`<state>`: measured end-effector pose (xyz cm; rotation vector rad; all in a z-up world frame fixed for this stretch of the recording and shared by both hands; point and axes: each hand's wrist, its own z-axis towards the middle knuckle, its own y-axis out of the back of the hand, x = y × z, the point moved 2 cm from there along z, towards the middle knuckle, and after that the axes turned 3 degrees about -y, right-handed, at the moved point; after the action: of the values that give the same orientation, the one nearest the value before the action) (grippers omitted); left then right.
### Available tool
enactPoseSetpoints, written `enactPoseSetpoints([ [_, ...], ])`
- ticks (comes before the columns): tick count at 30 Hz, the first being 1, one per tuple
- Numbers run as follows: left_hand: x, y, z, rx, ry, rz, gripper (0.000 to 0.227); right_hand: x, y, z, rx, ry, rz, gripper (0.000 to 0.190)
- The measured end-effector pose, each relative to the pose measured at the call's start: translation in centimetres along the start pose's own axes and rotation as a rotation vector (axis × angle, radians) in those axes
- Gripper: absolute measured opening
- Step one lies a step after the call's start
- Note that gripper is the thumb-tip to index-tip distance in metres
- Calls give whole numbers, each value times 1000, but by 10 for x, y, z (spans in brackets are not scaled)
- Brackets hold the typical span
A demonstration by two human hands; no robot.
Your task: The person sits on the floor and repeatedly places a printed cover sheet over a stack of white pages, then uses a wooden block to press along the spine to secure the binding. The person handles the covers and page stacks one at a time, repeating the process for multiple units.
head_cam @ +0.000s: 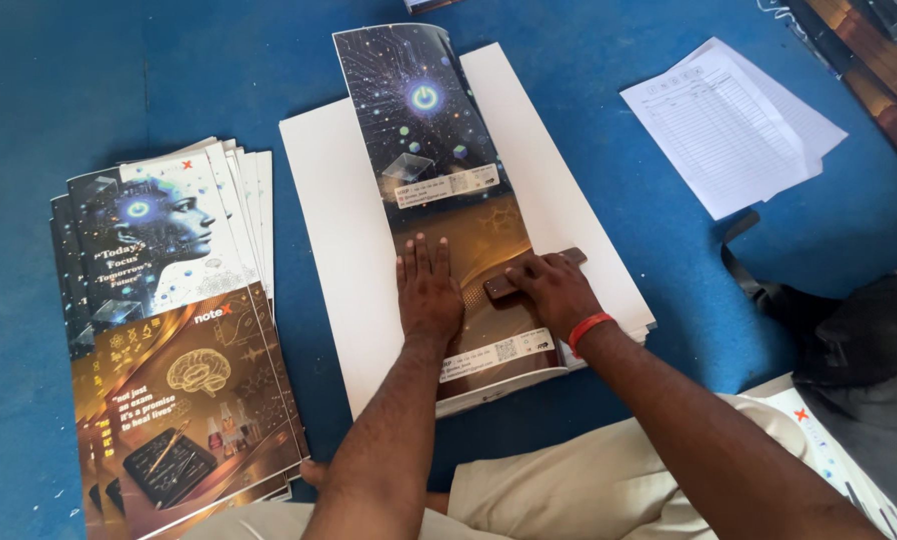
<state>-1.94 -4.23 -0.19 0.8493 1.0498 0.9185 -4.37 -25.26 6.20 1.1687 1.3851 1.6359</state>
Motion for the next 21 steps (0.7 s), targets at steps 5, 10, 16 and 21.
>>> enactPoseSetpoints([
  [5, -1, 3, 0, 33, 17, -3, 66, 5, 6, -10, 40, -20, -13, 41],
  [10, -1, 2, 0, 29, 7, 6, 64, 7, 3, -18, 81, -31, -58, 46],
  [16, 2, -4, 1, 29, -4, 6, 64, 7, 1, -32, 49, -4, -55, 44],
  [21, 7, -16, 4, 31, -7, 14, 60, 11, 6, -44, 61, -5, -44, 43],
])
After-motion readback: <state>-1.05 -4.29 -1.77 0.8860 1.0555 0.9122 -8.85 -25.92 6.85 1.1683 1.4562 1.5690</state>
